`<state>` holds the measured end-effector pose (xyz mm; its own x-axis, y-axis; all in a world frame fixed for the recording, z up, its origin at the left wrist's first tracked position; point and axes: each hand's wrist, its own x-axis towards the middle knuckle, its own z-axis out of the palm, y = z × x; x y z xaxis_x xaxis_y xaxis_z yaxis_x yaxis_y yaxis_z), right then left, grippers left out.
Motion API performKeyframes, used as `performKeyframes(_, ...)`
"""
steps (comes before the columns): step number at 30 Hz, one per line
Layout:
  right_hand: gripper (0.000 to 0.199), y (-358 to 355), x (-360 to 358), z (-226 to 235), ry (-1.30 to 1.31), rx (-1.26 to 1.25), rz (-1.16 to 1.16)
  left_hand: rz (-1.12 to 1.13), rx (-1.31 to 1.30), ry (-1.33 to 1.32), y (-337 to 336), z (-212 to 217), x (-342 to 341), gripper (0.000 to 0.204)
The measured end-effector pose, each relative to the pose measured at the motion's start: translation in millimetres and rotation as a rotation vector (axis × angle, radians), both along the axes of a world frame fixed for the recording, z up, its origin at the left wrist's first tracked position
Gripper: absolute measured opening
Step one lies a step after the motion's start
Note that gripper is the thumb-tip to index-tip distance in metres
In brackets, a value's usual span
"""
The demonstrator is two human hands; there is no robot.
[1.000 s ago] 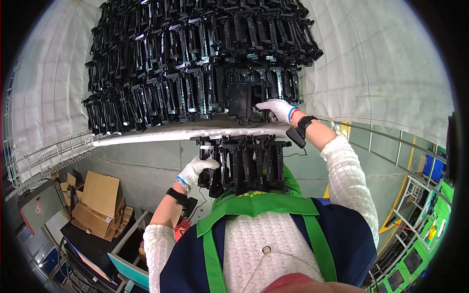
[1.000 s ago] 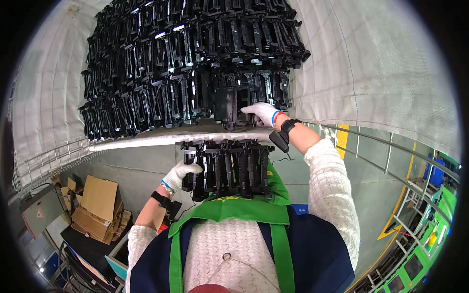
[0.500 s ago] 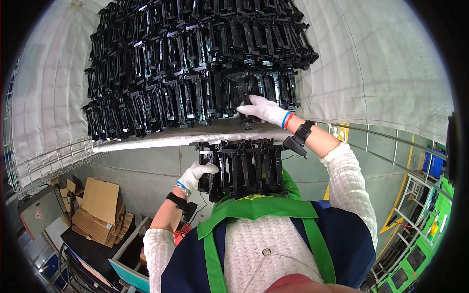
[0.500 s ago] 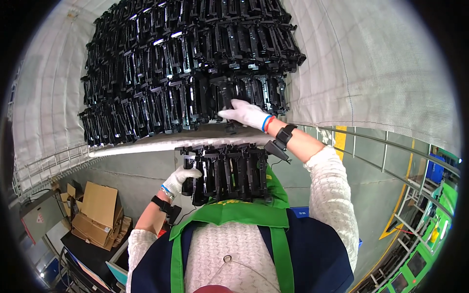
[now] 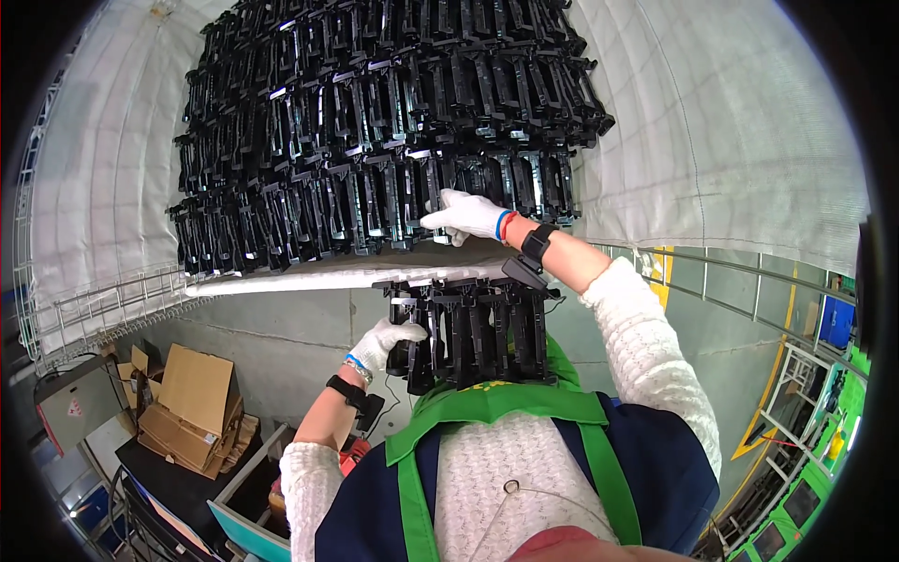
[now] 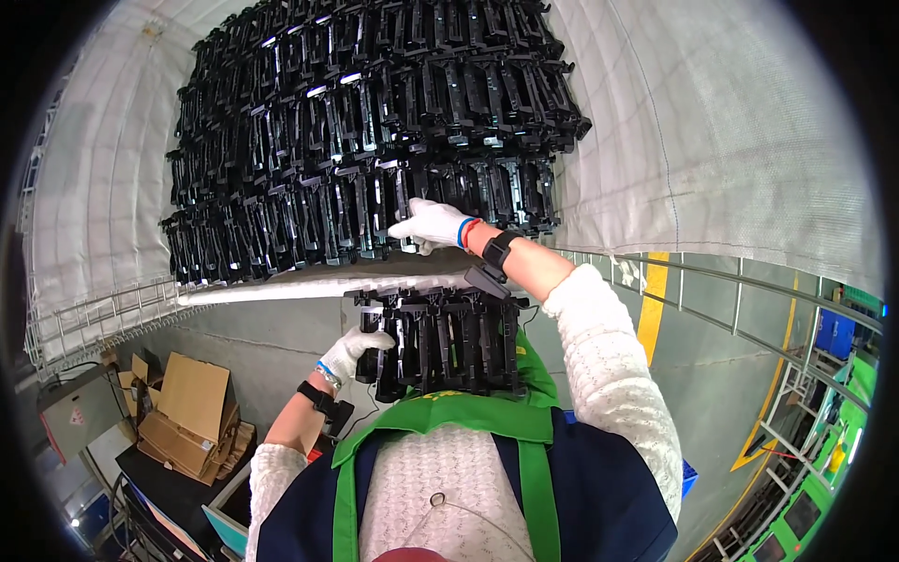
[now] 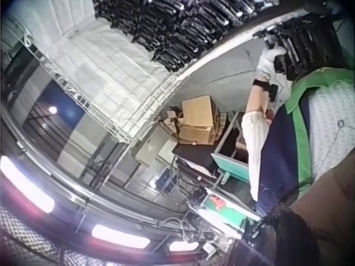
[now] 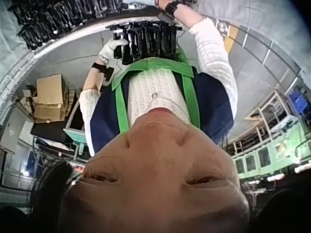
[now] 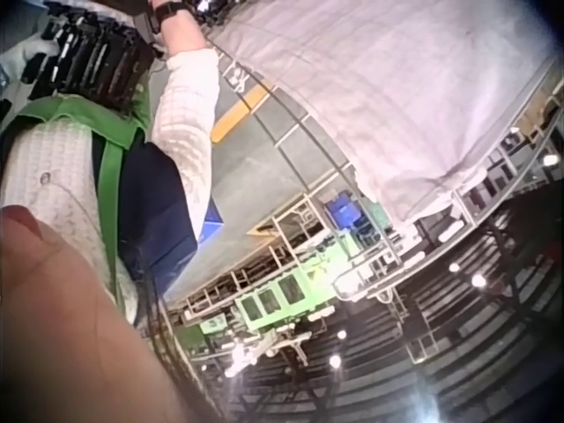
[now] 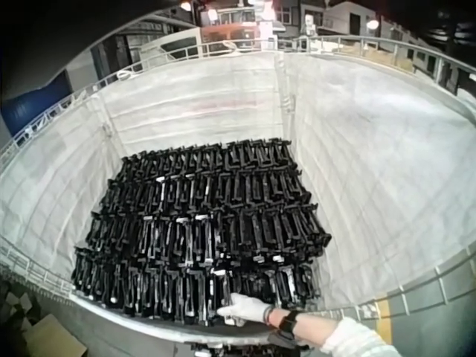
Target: The person picks up plastic components from a conveyor belt, trims them using shears, and stacks them on a table before placing the stack into a large storage container.
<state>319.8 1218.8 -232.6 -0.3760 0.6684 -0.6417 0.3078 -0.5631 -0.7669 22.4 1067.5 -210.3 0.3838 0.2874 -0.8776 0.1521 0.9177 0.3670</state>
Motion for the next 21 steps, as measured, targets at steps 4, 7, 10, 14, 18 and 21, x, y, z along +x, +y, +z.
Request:
performKeyframes(4, 0.061, 2, -1, -2, -0.05, 0.029, 0.017, 0.014, 0.001, -0.004, -2, -2, 1, 0.032)
performKeyframes(7, 0.062, 1, -4, 19, -0.115, 0.064, 0.053, 0.047, -0.017, -0.025, -4, -5, -3, 0.033)
performKeyframes(10, 0.063, 1, 0, 32, -0.222, 0.107, 0.087, -0.013, -0.008, -0.004, 1, -6, -2, 0.033)
performKeyframes(14, 0.062, 4, 5, 13, -0.078, 0.041, 0.058, 0.003, -0.015, -0.016, 2, 3, 1, 0.033)
performKeyframes(18, 0.065, 7, 4, -1, -0.03, 0.07, 0.041, -0.011, -0.01, 0.0, 4, 8, 3, 0.033)
performKeyframes(21, 0.066, 10, 6, 4, -0.019, 0.02, 0.076, 0.02, -0.02, -0.033, 2, 2, 2, 0.032)
